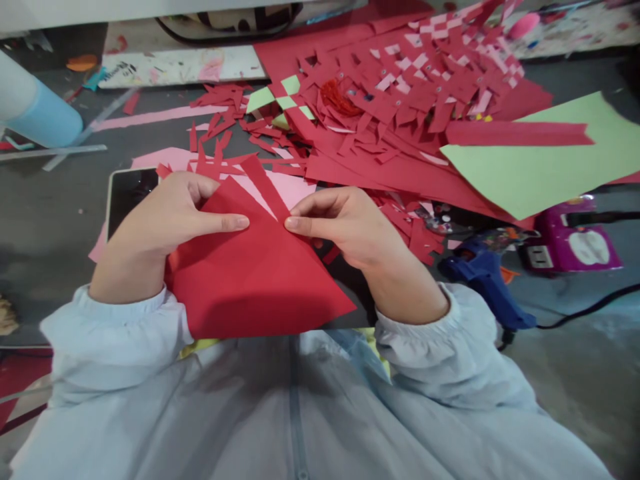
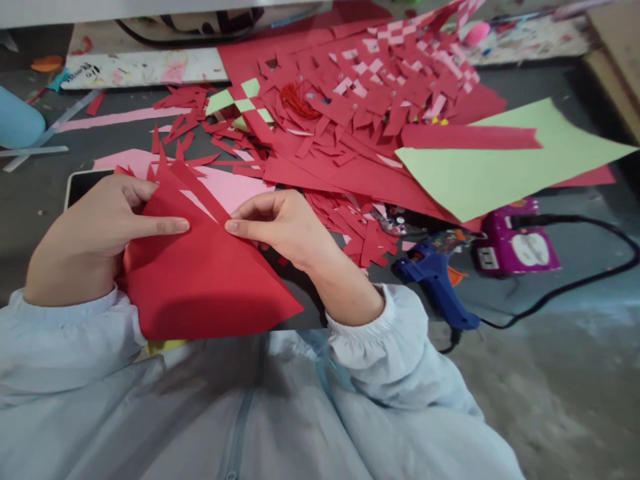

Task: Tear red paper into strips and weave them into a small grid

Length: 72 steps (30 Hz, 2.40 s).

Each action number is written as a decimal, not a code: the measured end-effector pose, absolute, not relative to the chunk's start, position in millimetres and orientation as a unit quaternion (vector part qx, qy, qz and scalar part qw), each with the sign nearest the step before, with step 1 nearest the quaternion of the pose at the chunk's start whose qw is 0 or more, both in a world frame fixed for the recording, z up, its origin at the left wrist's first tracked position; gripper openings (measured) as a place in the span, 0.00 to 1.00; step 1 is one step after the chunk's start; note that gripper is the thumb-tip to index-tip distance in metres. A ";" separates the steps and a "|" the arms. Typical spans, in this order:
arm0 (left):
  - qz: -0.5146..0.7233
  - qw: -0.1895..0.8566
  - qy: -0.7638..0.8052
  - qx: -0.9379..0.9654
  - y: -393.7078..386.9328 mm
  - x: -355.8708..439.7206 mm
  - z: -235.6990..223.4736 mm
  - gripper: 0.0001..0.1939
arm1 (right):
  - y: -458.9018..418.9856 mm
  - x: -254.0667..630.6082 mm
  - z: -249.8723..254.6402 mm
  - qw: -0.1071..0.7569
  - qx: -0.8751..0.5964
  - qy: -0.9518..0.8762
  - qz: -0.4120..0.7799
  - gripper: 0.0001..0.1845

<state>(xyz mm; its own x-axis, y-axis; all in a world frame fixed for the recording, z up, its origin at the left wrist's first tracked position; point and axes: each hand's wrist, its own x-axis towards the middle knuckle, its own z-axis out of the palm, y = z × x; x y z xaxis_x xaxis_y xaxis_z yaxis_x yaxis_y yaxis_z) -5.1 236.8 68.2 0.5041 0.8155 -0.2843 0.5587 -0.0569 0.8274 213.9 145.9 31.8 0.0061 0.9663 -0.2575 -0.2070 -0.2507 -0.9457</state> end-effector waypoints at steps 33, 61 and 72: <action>0.152 0.544 0.479 0.672 238.5 -6.8 67.2 0.17 | 144.7 216.0 35.7 0.459 -0.537 -0.368 0.604 0.25; 0.148 0.569 0.470 0.658 240.7 -9.2 69.7 0.12 | 145.1 220.7 39.1 0.465 -0.520 -0.358 0.621 0.21; 0.148 0.564 0.479 0.656 250.6 -13.8 65.0 0.14 | 146.4 224.6 38.4 0.422 -0.536 -0.351 0.641 0.21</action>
